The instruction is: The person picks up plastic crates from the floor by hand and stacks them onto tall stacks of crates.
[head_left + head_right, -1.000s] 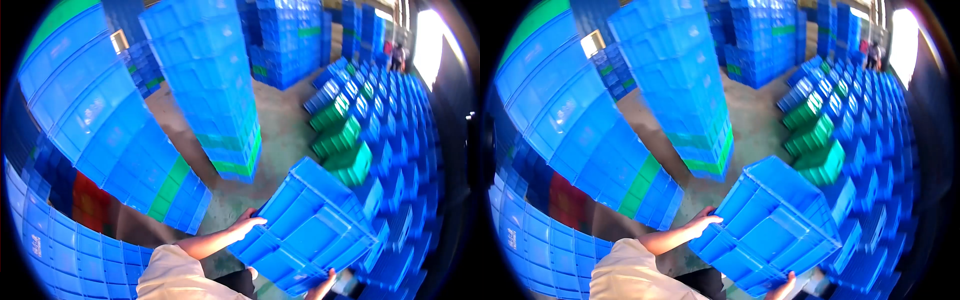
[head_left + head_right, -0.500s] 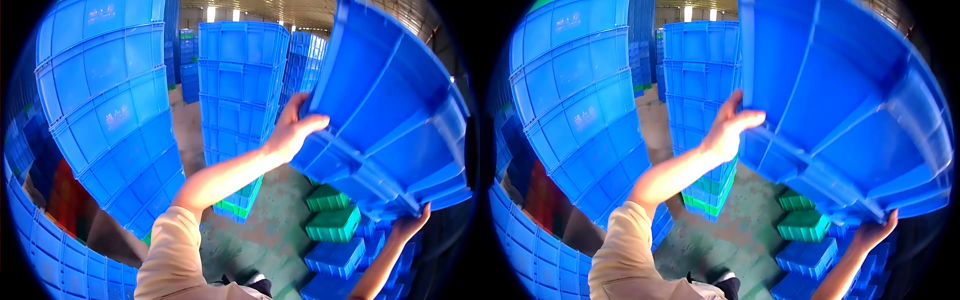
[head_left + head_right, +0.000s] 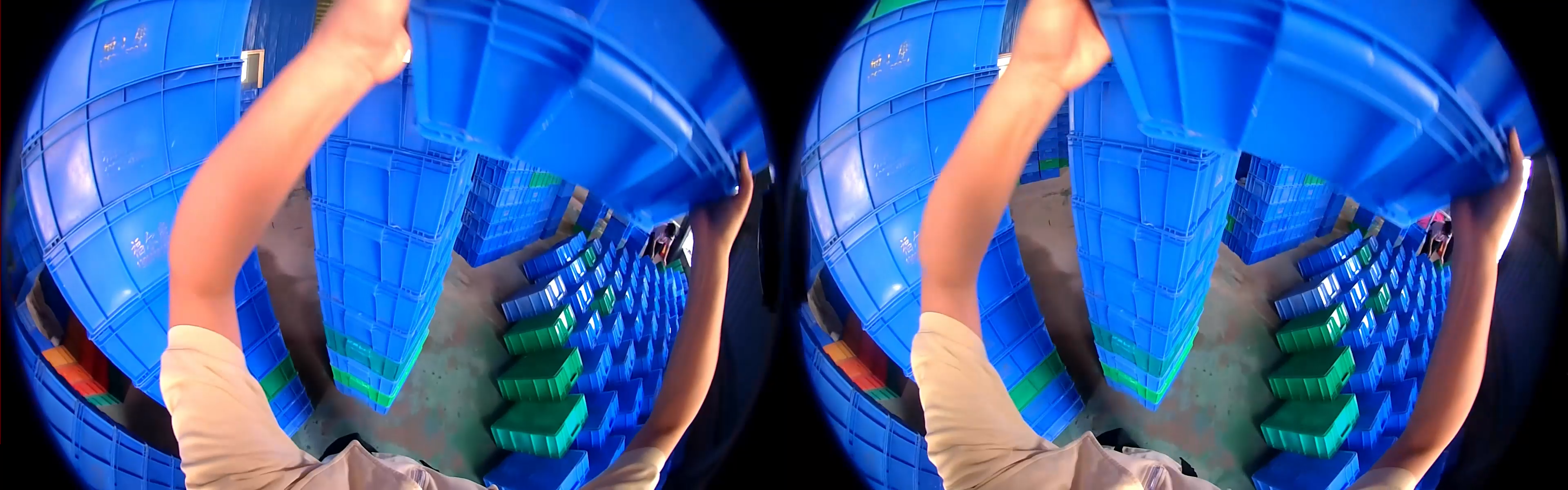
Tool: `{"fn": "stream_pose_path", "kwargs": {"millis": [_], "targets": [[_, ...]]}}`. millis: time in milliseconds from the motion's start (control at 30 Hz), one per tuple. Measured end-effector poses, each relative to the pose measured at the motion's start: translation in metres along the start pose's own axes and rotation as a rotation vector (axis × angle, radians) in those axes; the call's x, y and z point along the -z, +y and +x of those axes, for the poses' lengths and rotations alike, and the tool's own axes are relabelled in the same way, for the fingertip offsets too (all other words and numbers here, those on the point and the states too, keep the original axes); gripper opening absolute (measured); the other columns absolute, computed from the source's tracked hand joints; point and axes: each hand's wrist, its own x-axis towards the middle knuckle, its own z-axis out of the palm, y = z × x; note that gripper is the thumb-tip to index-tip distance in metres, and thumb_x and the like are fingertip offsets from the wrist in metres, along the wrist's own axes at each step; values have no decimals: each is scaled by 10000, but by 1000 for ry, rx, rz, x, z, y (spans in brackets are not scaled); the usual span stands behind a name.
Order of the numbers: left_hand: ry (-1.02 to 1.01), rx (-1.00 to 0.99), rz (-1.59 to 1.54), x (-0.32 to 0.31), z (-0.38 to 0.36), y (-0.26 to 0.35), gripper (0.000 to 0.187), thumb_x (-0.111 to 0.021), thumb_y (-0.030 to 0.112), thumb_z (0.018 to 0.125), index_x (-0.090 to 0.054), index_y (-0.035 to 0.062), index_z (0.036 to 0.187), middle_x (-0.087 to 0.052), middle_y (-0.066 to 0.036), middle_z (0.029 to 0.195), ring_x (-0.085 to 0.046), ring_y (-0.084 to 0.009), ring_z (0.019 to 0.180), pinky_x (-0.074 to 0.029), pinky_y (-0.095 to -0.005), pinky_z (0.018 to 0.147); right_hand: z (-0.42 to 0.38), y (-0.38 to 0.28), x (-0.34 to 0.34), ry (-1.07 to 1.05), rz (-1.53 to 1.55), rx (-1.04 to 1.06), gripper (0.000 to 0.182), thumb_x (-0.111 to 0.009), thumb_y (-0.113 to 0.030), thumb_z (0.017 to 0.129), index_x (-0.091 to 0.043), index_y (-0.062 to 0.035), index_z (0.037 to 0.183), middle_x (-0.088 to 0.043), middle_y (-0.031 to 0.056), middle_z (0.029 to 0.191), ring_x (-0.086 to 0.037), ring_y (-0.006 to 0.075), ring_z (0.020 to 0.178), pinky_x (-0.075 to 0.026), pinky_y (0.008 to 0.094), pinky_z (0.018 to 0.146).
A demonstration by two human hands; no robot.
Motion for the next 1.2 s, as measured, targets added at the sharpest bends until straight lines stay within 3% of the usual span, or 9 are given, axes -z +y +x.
{"fn": "stream_pose_path", "kwargs": {"millis": [67, 367, 500, 667, 733, 800, 933, 1100, 1200], "targets": [[-120, -3, 23, 26, 18, 16, 208, -523, 182, 776, -566, -10, 842, -606, -120, 800, -587, -214, 753, -467, -329, 744, 22, 20, -38, -74, 16, -39, 303, -552, -313, 785, -577, -72, 966, -604, 68, 950, -558, 188, 902, -421, 323, 833], [255, -155, 105, 165, 57, 44, 289, -541, 254, 796, -563, -13, 904, -617, -123, 825, -603, -229, 741, -497, -341, 715, 44, 128, -201, -44, -129, -36, 373, -605, -361, 741, -587, -66, 967, -615, 76, 942, -601, 164, 763, -484, 294, 733], [232, -162, 171, 223, 66, 45, 344, -547, 239, 804, -538, -25, 1025, -609, -119, 899, -601, -210, 747, -499, -343, 702, 41, 172, -248, -274, -170, 32, 367, -543, -391, 787, -579, -51, 918, -612, 84, 804, -586, 191, 741, -483, 349, 700], [201, -72, 777, 294, 80, 23, 359, -548, 214, 809, -505, 6, 1098, -593, -114, 958, -592, -181, 822, -485, -335, 742, 90, 230, -235, -221, -681, -87, 468, -567, -350, 770, -502, 15, 1055, -584, 112, 852, -591, 153, 732, -482, 281, 683], [403, 56, 916, 344, 84, 1, 594, -580, 445, 762, -472, -27, 1107, -571, -119, 1027, -572, -208, 903, -435, -342, 833, 76, 261, -232, -249, -809, -19, 424, -534, -380, 794, -566, -11, 1001, -599, 81, 903, -541, 178, 808, -417, 302, 744], [372, 199, 917, 351, 66, -21, 825, -585, 584, 686, -397, -36, 1196, -498, -166, 1142, -454, -272, 1088, -300, -498, 917, 67, 296, -228, -270, -706, 21, 478, -534, -407, 789, -552, 12, 1016, -587, 89, 895, -521, 180, 772, -397, 299, 738], [482, 338, 845, 401, 75, -66, 872, -597, 600, 661, -377, -36, 1216, -433, -205, 1206, -386, -309, 1144, -196, -527, 961, 42, 325, -223, -254, -886, -18, 607, -517, -450, 794, -485, 54, 1131, -544, 161, 1063, -484, 204, 1003, -335, 291, 886], [343, 265, 551, 423, 76, -95, 630, -627, 417, 742, -477, -66, 1119, -551, -170, 1059, -550, -221, 955, -440, -323, 818, 55, 346, -194, -245, -919, -183, 640, -525, -524, 747, -493, -36, 1160, -547, 94, 1056, -480, 188, 953, -363, 309, 814], [441, 200, 463, 416, 77, -105, 606, -621, 413, 747, -490, -50, 1116, -550, -156, 1067, -525, -223, 997, -404, -327, 864, 45, 345, -197, -179, -925, -149, 639, -534, -522, 737, -491, -46, 1162, -543, 89, 1052, -471, 183, 960, -366, 311, 803]]}}
